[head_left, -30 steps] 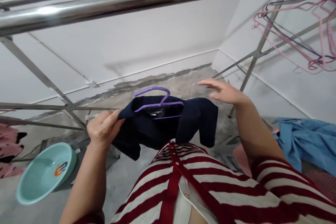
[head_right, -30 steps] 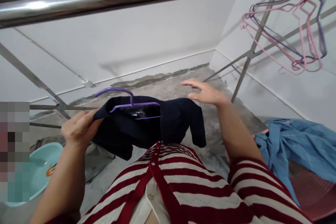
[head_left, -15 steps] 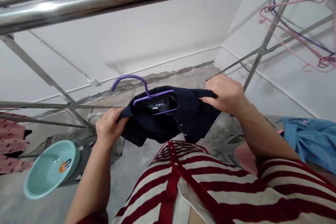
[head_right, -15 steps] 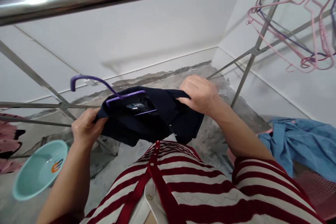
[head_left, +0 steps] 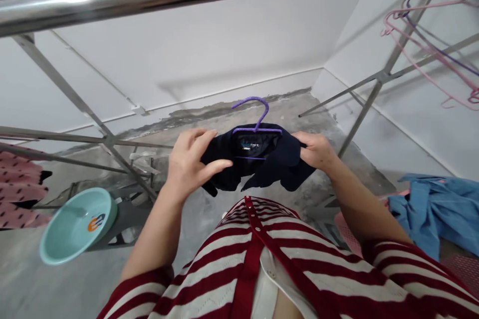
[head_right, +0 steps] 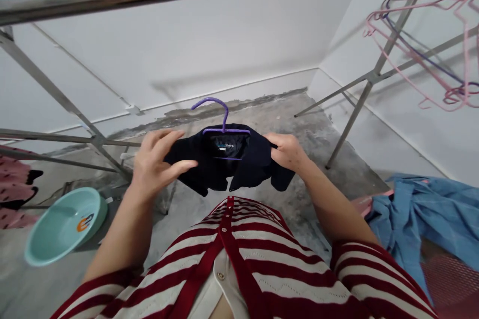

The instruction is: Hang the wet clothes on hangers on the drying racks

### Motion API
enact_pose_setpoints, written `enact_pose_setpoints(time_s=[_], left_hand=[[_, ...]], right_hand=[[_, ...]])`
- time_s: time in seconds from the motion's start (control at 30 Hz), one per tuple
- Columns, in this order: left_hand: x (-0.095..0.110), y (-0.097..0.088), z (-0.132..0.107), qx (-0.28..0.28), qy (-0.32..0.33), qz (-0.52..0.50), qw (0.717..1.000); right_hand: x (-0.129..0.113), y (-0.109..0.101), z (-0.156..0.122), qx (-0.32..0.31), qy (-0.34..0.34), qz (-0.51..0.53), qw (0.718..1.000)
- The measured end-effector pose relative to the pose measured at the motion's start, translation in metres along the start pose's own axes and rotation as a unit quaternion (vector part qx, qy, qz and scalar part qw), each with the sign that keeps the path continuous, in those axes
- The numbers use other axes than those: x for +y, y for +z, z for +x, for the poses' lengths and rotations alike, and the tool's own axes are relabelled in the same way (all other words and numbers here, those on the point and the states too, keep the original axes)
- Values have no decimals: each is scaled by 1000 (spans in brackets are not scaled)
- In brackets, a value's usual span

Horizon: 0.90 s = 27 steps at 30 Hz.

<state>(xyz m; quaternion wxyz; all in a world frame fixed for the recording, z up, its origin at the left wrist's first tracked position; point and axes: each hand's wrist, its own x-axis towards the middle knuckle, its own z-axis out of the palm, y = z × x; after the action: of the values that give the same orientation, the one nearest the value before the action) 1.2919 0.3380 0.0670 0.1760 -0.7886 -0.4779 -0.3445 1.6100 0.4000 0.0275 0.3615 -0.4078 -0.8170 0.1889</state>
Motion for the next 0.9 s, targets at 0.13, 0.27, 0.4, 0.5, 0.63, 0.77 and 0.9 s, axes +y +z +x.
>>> enact_pose_setpoints(time_s=[0.13,0.27,0.4,0.5,0.63,0.77,0.9], left_hand=[[8,24,3,26,1,76,997],[6,29,4,28,36,57,997],[13,22,9,20,40,-1,999],[17,22,10,10,20,-30,999],[16,24,9,-3,15,-64,998],[18,28,9,-47,24,-66,996],[16,33,5,-95,54,-34,993]], right_hand=[[-7,2,-1,6,5,7,1000],[-5,4,-2,-18,-2,23,1000],[2,10,-2,-42,13,49,998],[6,14,-3,-43,20,61,997],[10,18,-5,-60,13,53,997],[7,21,-7,-67,0,50,996],[7,13,-5,-98,-53,39,993]])
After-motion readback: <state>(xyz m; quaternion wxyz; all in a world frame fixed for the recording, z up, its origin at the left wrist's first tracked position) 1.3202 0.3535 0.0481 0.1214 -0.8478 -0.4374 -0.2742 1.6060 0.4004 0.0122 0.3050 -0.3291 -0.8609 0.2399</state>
